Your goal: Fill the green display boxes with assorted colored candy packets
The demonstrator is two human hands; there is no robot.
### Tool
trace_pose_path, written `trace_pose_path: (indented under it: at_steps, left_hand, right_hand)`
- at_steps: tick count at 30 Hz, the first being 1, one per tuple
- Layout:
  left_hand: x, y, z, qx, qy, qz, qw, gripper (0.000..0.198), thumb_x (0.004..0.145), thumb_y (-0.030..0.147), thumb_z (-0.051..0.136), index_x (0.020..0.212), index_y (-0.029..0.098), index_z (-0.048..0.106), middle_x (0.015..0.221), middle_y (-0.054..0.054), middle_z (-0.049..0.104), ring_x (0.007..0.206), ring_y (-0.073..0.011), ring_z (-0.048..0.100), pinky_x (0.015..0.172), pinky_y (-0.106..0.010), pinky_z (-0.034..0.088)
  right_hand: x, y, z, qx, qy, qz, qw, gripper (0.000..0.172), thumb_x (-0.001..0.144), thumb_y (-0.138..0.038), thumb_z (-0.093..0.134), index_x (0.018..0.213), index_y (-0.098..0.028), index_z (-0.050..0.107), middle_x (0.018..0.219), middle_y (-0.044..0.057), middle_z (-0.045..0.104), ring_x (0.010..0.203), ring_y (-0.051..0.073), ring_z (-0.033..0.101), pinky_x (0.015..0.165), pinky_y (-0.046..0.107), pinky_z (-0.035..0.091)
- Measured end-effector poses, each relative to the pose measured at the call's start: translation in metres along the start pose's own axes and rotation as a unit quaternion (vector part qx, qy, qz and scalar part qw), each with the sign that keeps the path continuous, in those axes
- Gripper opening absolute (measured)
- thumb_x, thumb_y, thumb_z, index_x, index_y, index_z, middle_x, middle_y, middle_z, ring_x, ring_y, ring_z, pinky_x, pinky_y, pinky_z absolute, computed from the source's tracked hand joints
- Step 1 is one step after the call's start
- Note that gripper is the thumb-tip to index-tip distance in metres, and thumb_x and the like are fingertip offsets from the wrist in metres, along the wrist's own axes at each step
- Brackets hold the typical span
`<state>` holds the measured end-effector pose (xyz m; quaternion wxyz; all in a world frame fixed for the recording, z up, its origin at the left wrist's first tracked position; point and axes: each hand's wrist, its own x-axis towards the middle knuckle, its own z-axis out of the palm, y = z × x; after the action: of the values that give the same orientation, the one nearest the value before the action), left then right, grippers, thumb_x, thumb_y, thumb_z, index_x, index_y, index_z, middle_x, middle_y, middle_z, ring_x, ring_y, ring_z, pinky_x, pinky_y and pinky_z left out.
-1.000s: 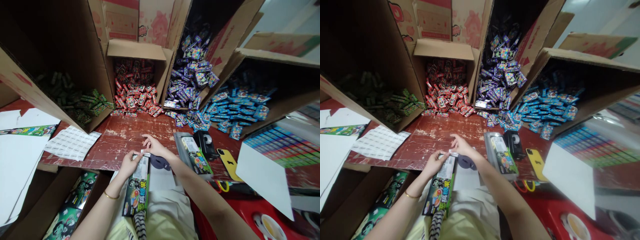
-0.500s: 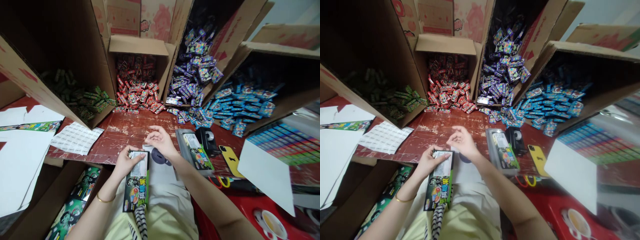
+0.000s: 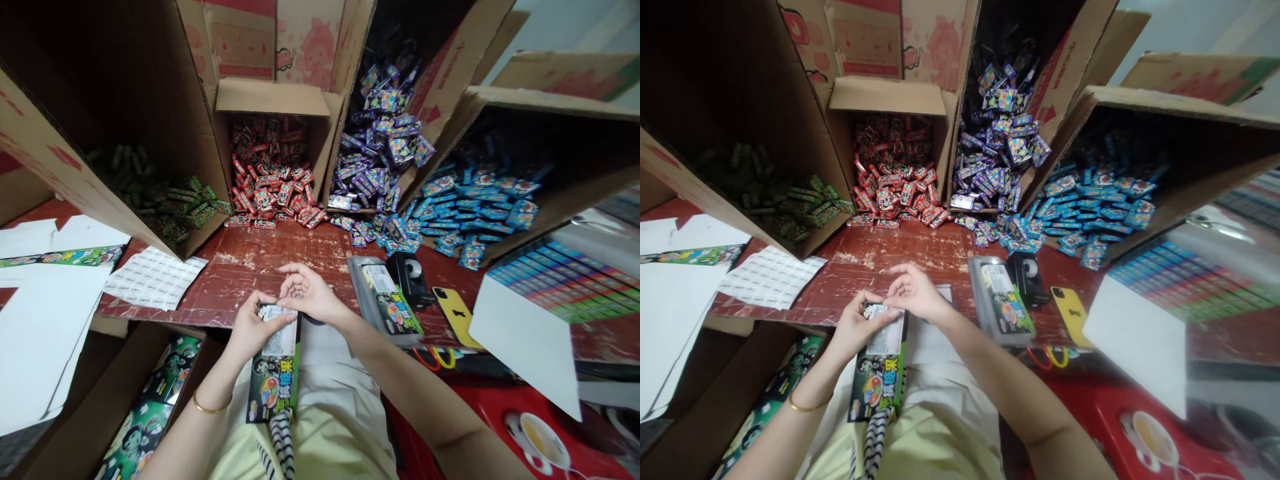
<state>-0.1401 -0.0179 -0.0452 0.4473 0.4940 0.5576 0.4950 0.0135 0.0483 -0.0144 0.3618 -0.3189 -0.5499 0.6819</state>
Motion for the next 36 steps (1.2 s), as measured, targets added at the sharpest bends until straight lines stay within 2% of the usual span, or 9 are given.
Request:
trace_pose_path:
  at_steps: [7,13,15,17,20,25,28,32,36]
  left_hand:
    - [-0.008,0.002,0.008,-0.069,0.009,0.003,0.998,0.043,0.066,0.03,0.077,0.098,0.021,0.051,0.09,-0.001,0.063,0.084,-0.0178,0.063,0.074,-0.029,0.049]
    - [-0.038,-0.001,-0.012,-0.084,-0.194,-0.149,0.966,0.033,0.055,0.024,0.083,0.079,0.017,0.062,0.071,-0.002,0.068,0.065,-0.0177,0.064,0.059,-0.027,0.051]
    - [-0.039,0.002,-0.029,-0.107,-0.151,-0.156,0.97,0.033,0.055,0.026,0.083,0.08,0.018,0.064,0.068,-0.001,0.068,0.059,-0.0165,0.063,0.054,-0.026,0.051]
    - [-0.034,0.009,-0.042,-0.169,-0.016,-0.117,0.979,0.044,0.058,0.031,0.083,0.095,0.02,0.063,0.077,-0.003,0.072,0.062,-0.0177,0.066,0.053,-0.026,0.052]
    - [-0.025,0.026,-0.044,-0.274,0.138,-0.02,0.952,0.062,0.068,0.04,0.076,0.123,0.025,0.05,0.106,-0.008,0.071,0.087,-0.0207,0.068,0.067,-0.028,0.056]
    - [-0.025,0.049,-0.03,-0.276,0.161,0.002,0.948,0.074,0.066,0.031,0.08,0.128,0.028,0.039,0.109,-0.008,0.071,0.092,-0.0189,0.068,0.075,-0.027,0.055]
    - [-0.032,0.046,-0.029,-0.25,0.094,-0.062,0.962,0.068,0.066,0.036,0.08,0.123,0.024,0.046,0.106,-0.011,0.072,0.083,-0.0205,0.07,0.068,-0.029,0.056]
    - [-0.042,0.038,-0.019,-0.157,-0.098,-0.109,0.977,0.051,0.066,0.041,0.077,0.109,0.019,0.062,0.099,-0.013,0.073,0.079,-0.025,0.07,0.069,-0.036,0.057]
    - [-0.046,0.05,-0.01,-0.058,-0.108,-0.054,0.991,0.029,0.074,0.041,0.07,0.088,0.016,0.069,0.084,-0.01,0.074,0.075,-0.0217,0.069,0.073,-0.033,0.055]
  right_hand:
    - [0.007,0.03,-0.004,0.18,-0.022,0.24,0.954,0.051,0.046,-0.013,0.08,0.092,-0.014,0.057,0.077,0.001,0.065,0.074,0.013,0.062,0.07,0.025,0.046]
    - [-0.002,0.031,-0.052,0.002,-0.014,0.062,0.998,0.07,0.063,-0.024,0.079,0.124,-0.023,0.046,0.082,-0.002,0.065,0.072,0.013,0.062,0.069,0.027,0.048]
    - [-0.009,0.02,-0.072,-0.04,0.019,0.017,0.999,0.077,0.062,-0.023,0.08,0.128,-0.026,0.041,0.082,-0.003,0.063,0.071,0.012,0.062,0.067,0.026,0.049]
    - [-0.019,0.01,-0.08,-0.037,0.075,-0.01,0.996,0.077,0.062,-0.024,0.08,0.128,-0.027,0.04,0.082,-0.003,0.061,0.07,0.011,0.061,0.066,0.025,0.049]
    - [-0.042,0.009,-0.064,0.007,0.13,-0.02,0.991,0.077,0.059,-0.023,0.081,0.124,-0.028,0.04,0.083,-0.003,0.06,0.069,0.012,0.062,0.066,0.026,0.051]
    - [-0.087,0.021,-0.027,0.056,0.148,0.028,0.987,0.074,0.059,-0.02,0.083,0.122,-0.026,0.043,0.106,0.007,0.061,0.089,0.021,0.064,0.074,0.034,0.054]
    - [-0.095,0.013,-0.029,0.111,0.233,-0.005,0.966,0.07,0.062,-0.021,0.081,0.122,-0.025,0.044,0.109,0.008,0.062,0.095,0.023,0.063,0.076,0.036,0.054]
    - [-0.094,0.004,-0.038,0.172,0.295,-0.035,0.939,0.059,0.064,-0.027,0.08,0.115,-0.024,0.05,0.11,0.007,0.064,0.095,0.024,0.065,0.078,0.039,0.055]
    - [-0.097,0.02,-0.048,0.182,0.273,-0.049,0.944,0.052,0.069,-0.028,0.075,0.116,-0.023,0.054,0.12,0.009,0.062,0.105,0.027,0.062,0.085,0.044,0.053]
